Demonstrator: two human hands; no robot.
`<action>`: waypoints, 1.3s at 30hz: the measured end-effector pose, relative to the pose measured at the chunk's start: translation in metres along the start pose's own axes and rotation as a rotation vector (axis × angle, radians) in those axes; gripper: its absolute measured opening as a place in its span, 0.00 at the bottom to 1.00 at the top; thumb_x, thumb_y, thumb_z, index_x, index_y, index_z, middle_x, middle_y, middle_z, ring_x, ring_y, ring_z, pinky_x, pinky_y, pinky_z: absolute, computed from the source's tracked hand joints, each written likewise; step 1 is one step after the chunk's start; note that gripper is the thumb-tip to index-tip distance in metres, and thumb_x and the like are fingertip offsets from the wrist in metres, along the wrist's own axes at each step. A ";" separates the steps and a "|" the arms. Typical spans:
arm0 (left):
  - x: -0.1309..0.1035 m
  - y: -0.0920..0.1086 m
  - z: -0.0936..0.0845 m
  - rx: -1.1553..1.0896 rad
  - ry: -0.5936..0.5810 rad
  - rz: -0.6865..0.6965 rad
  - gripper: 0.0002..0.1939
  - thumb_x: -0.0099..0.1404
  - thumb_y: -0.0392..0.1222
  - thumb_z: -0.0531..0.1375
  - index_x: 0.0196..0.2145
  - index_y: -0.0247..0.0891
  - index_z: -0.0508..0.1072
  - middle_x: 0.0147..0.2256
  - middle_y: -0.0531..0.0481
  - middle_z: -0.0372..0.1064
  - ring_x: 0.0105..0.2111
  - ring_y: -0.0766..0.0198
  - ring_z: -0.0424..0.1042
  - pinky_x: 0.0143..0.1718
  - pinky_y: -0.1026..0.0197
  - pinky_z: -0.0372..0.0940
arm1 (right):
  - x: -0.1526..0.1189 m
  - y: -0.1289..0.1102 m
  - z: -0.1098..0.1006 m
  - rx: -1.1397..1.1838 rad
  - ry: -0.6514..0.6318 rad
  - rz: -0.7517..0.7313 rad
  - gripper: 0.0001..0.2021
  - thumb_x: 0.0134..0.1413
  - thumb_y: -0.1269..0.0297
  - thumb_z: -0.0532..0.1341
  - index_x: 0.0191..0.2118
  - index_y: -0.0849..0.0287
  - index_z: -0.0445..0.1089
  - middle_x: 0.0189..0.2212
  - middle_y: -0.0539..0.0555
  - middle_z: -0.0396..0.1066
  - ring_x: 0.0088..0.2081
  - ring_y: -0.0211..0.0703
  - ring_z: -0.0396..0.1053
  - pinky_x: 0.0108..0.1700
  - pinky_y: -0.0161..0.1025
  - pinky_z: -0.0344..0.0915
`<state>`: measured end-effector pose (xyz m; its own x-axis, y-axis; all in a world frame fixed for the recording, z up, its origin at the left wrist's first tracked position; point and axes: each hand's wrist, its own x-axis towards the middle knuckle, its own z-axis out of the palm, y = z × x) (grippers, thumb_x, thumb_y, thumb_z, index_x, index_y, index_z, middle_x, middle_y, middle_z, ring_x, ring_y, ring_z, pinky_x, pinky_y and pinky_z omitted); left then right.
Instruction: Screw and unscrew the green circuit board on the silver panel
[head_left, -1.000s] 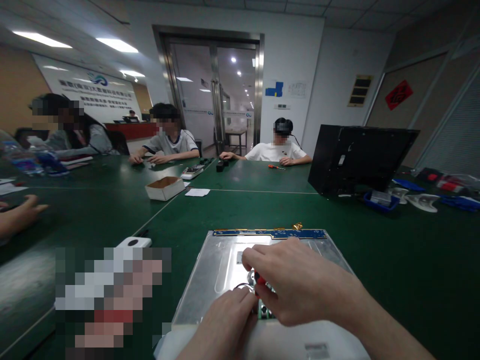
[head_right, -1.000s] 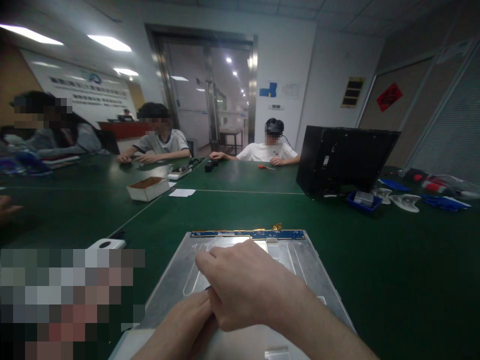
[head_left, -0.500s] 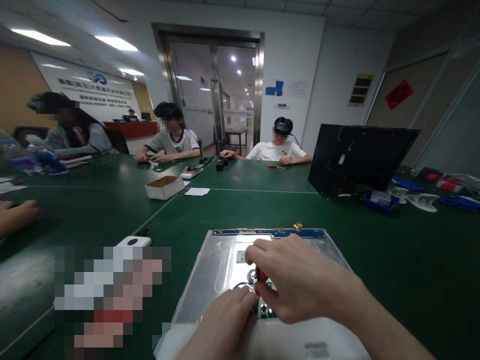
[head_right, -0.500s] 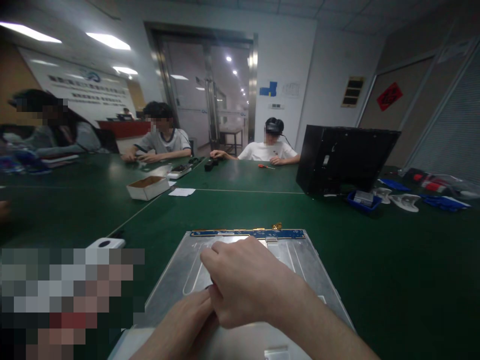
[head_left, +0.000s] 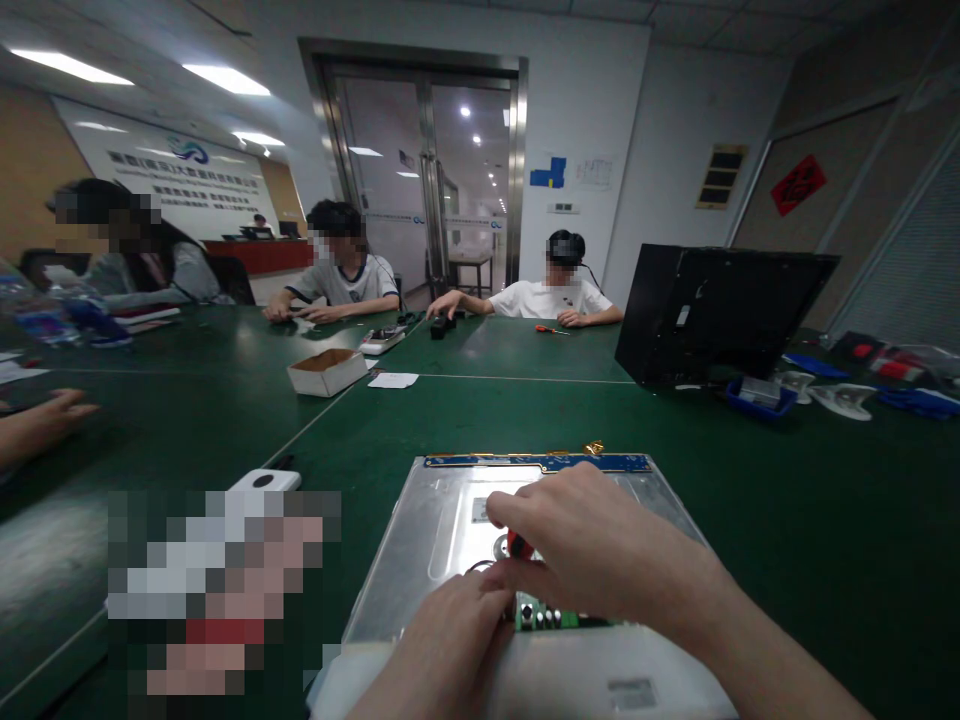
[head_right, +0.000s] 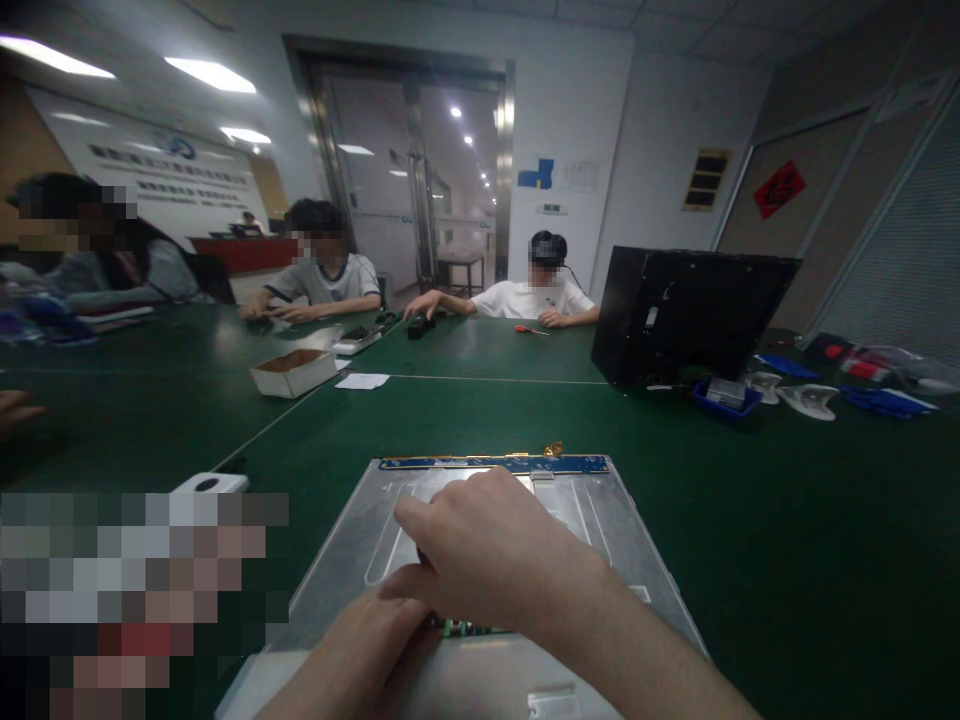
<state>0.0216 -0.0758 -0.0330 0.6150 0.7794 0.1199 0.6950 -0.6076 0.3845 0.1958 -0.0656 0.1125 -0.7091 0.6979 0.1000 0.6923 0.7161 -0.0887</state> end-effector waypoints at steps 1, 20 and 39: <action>-0.001 -0.001 0.001 -0.004 0.014 0.008 0.11 0.63 0.32 0.52 0.38 0.39 0.73 0.40 0.45 0.73 0.39 0.55 0.72 0.38 0.58 0.66 | 0.000 0.000 0.000 -0.009 0.001 -0.004 0.11 0.61 0.54 0.59 0.36 0.58 0.68 0.31 0.52 0.76 0.31 0.44 0.72 0.26 0.36 0.49; -0.006 0.009 -0.015 -0.113 0.044 0.082 0.12 0.63 0.32 0.52 0.43 0.41 0.68 0.44 0.44 0.71 0.42 0.55 0.71 0.42 0.57 0.65 | -0.004 0.005 0.000 -0.025 -0.010 -0.008 0.07 0.59 0.59 0.58 0.37 0.56 0.67 0.29 0.51 0.75 0.28 0.41 0.69 0.25 0.37 0.45; -0.007 0.009 -0.012 -0.115 0.105 0.117 0.12 0.61 0.31 0.52 0.41 0.40 0.67 0.42 0.45 0.72 0.40 0.53 0.73 0.41 0.55 0.67 | -0.008 0.000 -0.005 0.010 -0.045 -0.038 0.07 0.56 0.66 0.58 0.41 0.57 0.65 0.32 0.52 0.75 0.29 0.41 0.69 0.25 0.37 0.47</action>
<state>0.0187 -0.0850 -0.0194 0.6430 0.7195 0.2626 0.5700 -0.6785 0.4633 0.2026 -0.0713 0.1165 -0.7403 0.6697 0.0585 0.6636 0.7420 -0.0953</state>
